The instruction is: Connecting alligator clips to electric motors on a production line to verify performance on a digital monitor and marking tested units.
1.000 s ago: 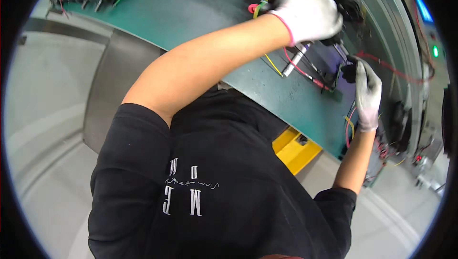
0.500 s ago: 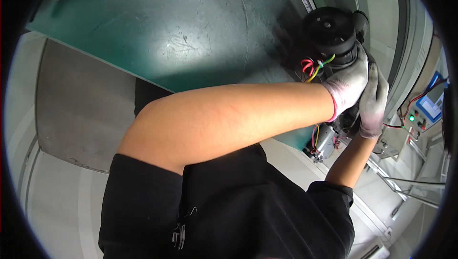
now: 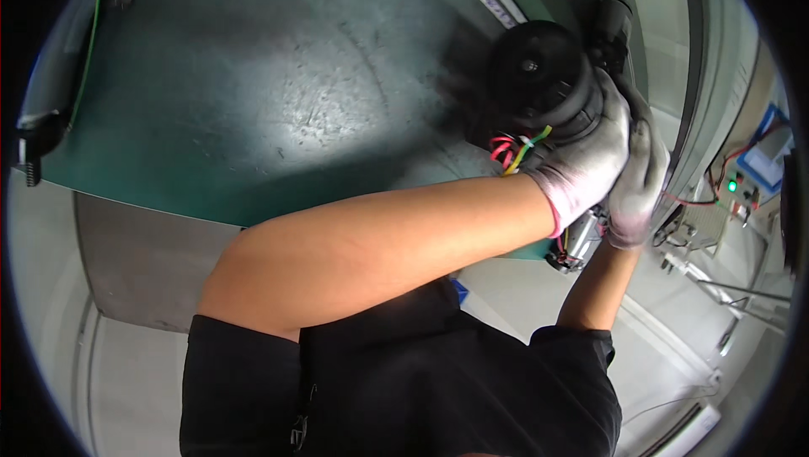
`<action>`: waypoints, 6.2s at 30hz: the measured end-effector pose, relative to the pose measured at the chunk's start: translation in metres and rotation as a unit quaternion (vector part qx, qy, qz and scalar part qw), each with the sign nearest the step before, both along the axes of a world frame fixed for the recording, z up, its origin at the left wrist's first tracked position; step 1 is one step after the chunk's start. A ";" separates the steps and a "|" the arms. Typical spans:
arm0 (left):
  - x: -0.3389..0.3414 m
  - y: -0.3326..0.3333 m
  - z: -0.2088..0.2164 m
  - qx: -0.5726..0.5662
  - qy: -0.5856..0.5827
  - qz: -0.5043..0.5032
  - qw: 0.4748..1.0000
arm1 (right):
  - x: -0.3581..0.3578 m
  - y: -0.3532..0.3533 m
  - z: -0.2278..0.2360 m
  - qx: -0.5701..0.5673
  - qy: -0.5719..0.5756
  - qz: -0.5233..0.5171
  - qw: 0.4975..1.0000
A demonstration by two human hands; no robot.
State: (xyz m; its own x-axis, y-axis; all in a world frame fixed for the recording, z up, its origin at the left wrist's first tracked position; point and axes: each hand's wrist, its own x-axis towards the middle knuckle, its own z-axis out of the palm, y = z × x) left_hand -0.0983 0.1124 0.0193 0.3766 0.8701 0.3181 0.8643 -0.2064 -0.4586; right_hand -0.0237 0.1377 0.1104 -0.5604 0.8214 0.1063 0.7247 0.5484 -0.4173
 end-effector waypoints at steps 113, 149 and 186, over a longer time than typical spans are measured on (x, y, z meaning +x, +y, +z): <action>0.045 -0.014 0.086 -0.170 -0.286 -0.115 0.936 | 0.125 -0.083 -0.124 -0.024 0.079 -0.177 0.981; -0.166 -0.170 -0.103 -0.087 -0.807 -0.112 0.574 | -0.248 0.028 -0.015 -0.225 -0.630 0.219 0.710; -0.055 -0.145 -0.006 -0.128 -0.790 -0.227 0.554 | 0.046 -0.066 0.042 -0.273 0.070 0.104 0.954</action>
State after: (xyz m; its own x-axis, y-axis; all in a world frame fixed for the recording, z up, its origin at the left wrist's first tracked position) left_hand -0.1534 -0.0329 0.0137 0.0018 0.8922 0.4517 -0.0231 -0.4515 0.8920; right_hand 0.0223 0.0720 0.1528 -0.7285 0.6486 -0.2203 0.5407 0.3471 -0.7663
